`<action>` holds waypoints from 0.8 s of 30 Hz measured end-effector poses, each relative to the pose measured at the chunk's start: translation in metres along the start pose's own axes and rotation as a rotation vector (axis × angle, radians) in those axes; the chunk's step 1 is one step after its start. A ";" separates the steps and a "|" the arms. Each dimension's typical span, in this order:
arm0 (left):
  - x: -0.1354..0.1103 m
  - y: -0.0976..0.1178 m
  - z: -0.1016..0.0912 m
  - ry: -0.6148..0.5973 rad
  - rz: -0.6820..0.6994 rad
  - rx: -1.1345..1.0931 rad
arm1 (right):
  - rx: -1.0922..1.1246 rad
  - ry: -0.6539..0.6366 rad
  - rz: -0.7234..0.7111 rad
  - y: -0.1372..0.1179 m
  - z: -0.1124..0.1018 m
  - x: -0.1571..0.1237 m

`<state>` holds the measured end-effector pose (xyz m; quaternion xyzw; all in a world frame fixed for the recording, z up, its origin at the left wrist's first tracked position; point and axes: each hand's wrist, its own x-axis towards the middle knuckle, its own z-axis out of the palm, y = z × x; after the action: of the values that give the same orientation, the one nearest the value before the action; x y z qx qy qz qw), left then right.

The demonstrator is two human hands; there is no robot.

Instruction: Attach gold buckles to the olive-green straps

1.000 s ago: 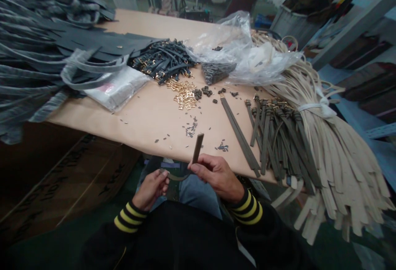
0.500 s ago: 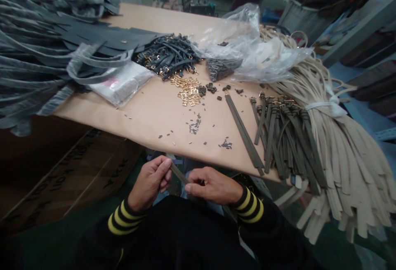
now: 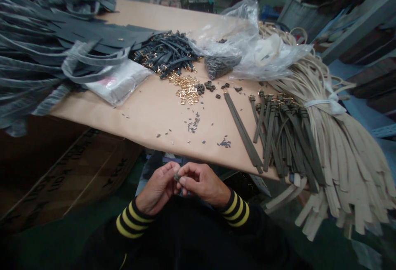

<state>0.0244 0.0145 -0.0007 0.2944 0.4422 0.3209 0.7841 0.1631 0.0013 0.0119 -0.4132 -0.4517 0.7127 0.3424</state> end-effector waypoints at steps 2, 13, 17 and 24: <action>-0.001 0.000 -0.001 0.134 0.196 0.250 | -0.041 0.030 0.032 0.000 0.000 0.002; -0.015 0.005 0.000 0.172 0.769 0.917 | -0.185 0.155 0.016 -0.005 0.001 0.004; -0.013 0.001 0.003 0.264 0.827 0.981 | -0.251 0.202 0.028 -0.004 0.004 0.005; -0.017 0.013 -0.006 -0.082 0.356 0.385 | -0.149 0.236 0.052 -0.005 -0.010 0.003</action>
<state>0.0094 0.0105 0.0154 0.5241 0.4043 0.3515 0.6620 0.1709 0.0094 0.0133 -0.5297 -0.4491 0.6324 0.3432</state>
